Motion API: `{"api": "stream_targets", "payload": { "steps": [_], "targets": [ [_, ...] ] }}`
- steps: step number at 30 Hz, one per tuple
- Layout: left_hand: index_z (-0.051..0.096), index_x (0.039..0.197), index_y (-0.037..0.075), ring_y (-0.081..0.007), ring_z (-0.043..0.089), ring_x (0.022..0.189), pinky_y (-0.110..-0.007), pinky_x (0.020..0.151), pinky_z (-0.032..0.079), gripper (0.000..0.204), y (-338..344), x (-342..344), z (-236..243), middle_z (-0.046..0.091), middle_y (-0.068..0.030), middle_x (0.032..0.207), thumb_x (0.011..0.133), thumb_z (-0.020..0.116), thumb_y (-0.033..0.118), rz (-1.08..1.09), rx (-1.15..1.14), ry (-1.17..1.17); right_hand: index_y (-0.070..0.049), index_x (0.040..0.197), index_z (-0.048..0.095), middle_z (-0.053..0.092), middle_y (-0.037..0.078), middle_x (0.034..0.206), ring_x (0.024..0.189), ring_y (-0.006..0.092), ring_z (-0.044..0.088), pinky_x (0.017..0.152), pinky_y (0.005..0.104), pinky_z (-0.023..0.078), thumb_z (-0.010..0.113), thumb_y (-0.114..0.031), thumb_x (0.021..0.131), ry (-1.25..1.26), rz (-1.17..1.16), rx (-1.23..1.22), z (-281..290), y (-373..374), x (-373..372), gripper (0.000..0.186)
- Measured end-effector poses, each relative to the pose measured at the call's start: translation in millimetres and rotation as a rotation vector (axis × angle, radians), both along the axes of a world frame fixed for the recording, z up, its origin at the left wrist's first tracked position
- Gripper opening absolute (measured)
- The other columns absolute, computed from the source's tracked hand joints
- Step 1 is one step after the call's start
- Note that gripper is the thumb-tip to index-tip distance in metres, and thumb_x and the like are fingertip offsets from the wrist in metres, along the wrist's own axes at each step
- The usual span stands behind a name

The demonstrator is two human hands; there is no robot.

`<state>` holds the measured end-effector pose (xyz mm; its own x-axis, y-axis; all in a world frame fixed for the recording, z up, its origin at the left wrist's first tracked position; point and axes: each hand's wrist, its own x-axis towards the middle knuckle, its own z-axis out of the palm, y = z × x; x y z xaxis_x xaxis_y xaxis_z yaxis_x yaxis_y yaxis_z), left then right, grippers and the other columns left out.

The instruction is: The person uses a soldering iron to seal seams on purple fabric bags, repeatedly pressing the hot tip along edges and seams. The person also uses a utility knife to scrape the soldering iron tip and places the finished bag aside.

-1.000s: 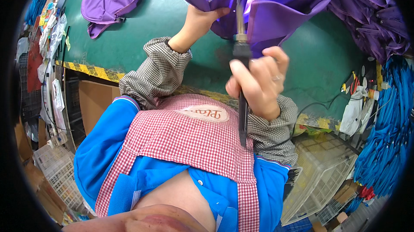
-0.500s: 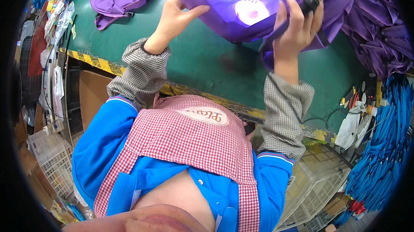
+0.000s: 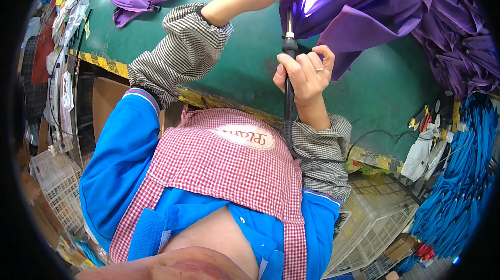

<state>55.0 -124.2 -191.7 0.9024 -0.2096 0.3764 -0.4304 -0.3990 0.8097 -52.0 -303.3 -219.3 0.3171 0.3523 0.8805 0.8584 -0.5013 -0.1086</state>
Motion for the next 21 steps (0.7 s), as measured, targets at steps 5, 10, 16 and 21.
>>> {"api": "stream_targets", "payload": {
  "steps": [5,10,16,21],
  "targets": [
    [0.058,0.098,0.002,-0.0220,0.067,0.069,-0.032,0.063,0.052,0.032,-1.3,3.3,-1.1,0.069,-0.0121,0.078,0.077,0.073,0.020,0.068,-0.011,-0.033,-0.010,0.080,0.064,0.049,0.001,0.060,0.055,0.0173,0.050,0.076,0.0377,0.043,0.063,-0.009,0.071,0.044,-0.064,-0.050,9.2,13.9,0.7,0.009],
    [0.059,0.099,0.002,-0.0214,0.067,0.068,-0.032,0.063,0.052,0.031,0.1,1.6,-4.3,0.069,-0.0116,0.077,0.076,0.073,0.016,0.040,-0.081,-0.065,-0.009,0.077,0.063,0.046,0.001,0.057,0.050,0.0166,0.046,0.073,0.0354,0.042,0.063,-0.009,0.069,0.024,0.014,-0.029,19.3,4.2,-5.2,0.008],
    [0.059,0.100,0.001,-0.0207,0.067,0.068,-0.031,0.063,0.053,0.031,-3.8,2.9,-4.6,0.069,-0.0112,0.077,0.076,0.073,0.015,0.058,-0.047,-0.095,-0.010,0.080,0.062,0.047,0.001,0.058,0.051,0.0166,0.047,0.075,0.0357,0.042,0.064,-0.008,0.069,0.041,-0.003,-0.033,9.4,7.2,3.7,0.010],
    [0.059,0.102,0.001,-0.0211,0.068,0.071,-0.032,0.065,0.053,0.032,1.1,4.4,-6.1,0.069,-0.0115,0.079,0.076,0.073,0.014,0.029,-0.144,-0.060,-0.012,0.080,0.061,0.046,0.000,0.059,0.053,0.0162,0.048,0.077,0.0361,0.042,0.066,-0.008,0.070,0.095,-0.038,-0.076,19.3,16.5,4.0,0.012]
  ]
}}
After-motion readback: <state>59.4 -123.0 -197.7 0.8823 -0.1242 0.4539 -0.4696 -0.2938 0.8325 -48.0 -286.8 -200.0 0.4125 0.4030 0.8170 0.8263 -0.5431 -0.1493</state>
